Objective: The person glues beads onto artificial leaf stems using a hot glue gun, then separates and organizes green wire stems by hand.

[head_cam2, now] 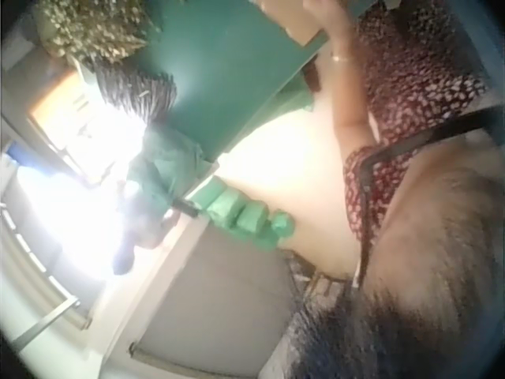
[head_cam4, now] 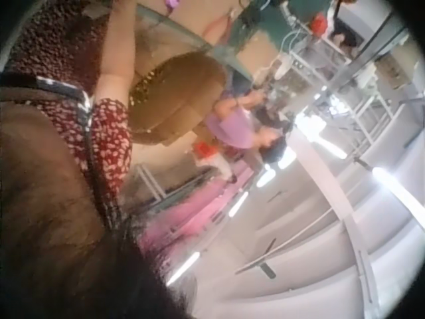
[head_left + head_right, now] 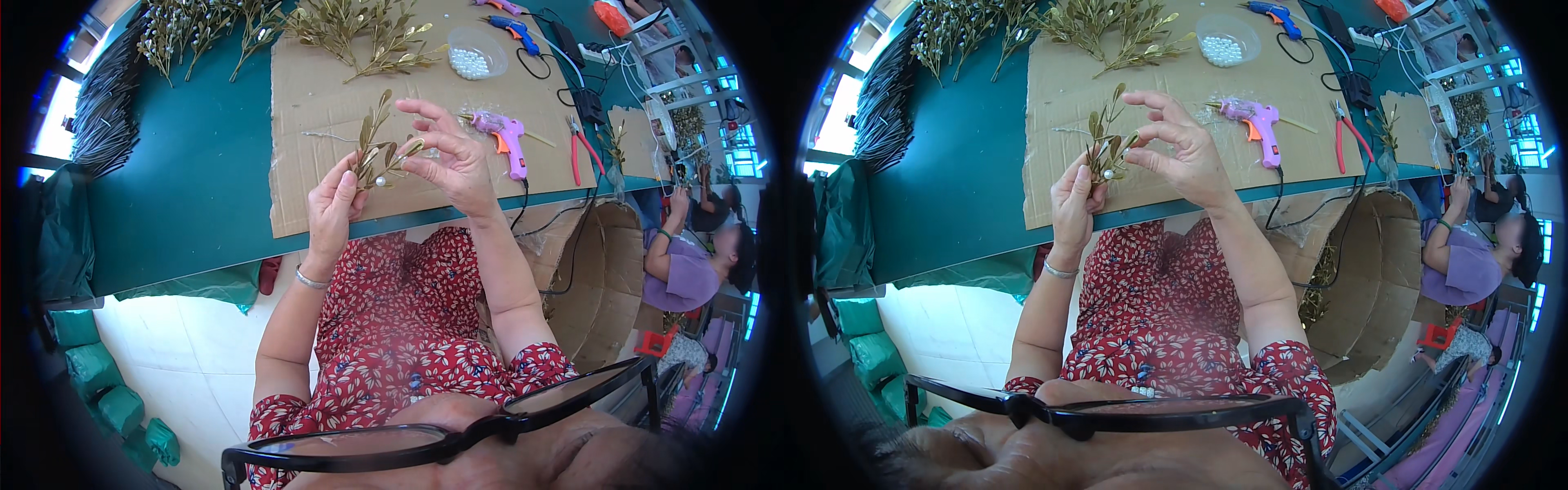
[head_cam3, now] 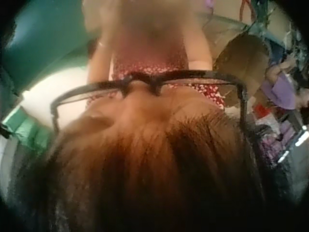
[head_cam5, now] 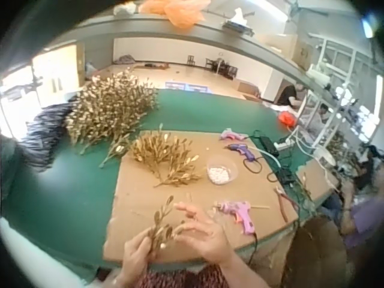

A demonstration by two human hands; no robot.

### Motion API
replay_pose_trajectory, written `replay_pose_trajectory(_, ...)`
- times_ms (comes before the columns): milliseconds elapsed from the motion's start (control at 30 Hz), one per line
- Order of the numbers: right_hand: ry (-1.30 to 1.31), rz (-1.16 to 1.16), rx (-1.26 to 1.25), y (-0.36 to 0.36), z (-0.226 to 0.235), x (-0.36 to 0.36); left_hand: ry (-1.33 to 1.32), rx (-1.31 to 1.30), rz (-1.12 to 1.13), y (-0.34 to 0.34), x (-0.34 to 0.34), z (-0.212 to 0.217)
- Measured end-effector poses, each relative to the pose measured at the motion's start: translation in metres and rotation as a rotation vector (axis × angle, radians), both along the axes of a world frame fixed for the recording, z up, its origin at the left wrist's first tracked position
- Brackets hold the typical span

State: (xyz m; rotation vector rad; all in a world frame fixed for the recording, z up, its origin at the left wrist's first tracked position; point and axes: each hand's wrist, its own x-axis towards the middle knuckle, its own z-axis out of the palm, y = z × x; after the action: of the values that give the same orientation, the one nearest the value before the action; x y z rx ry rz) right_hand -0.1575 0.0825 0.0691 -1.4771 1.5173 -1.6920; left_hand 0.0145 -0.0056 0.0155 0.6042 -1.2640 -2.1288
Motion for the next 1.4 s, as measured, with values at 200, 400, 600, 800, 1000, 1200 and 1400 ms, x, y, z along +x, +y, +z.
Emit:
replay_pose_trajectory(200,0.016,0.02,-0.019,0.003,0.004,0.003,0.004,0.026,0.009,0.004,0.002,0.0)
replay_pose_trajectory(400,0.077,-0.004,-0.037,0.003,0.007,0.003,0.039,0.035,-0.005,0.002,-0.003,-0.005)
replay_pose_trajectory(600,0.042,0.017,-0.054,-0.003,0.011,0.005,0.076,0.022,-0.01,-0.004,0.0,-0.005)
replay_pose_trajectory(800,-0.038,-0.066,-0.027,0.002,0.007,0.011,0.06,0.083,0.052,-0.004,0.014,-0.008)
replay_pose_trajectory(1000,-0.234,0.159,0.275,0.059,-0.005,0.008,0.271,0.238,0.008,-0.004,0.026,-0.016)
replay_pose_trajectory(1200,-0.259,0.756,1.042,0.052,-0.058,0.07,0.226,0.081,0.183,-0.02,0.02,-0.036)
replay_pose_trajectory(1400,-0.315,0.762,1.015,0.058,-0.054,0.083,0.234,-0.07,0.266,-0.018,0.01,-0.043)
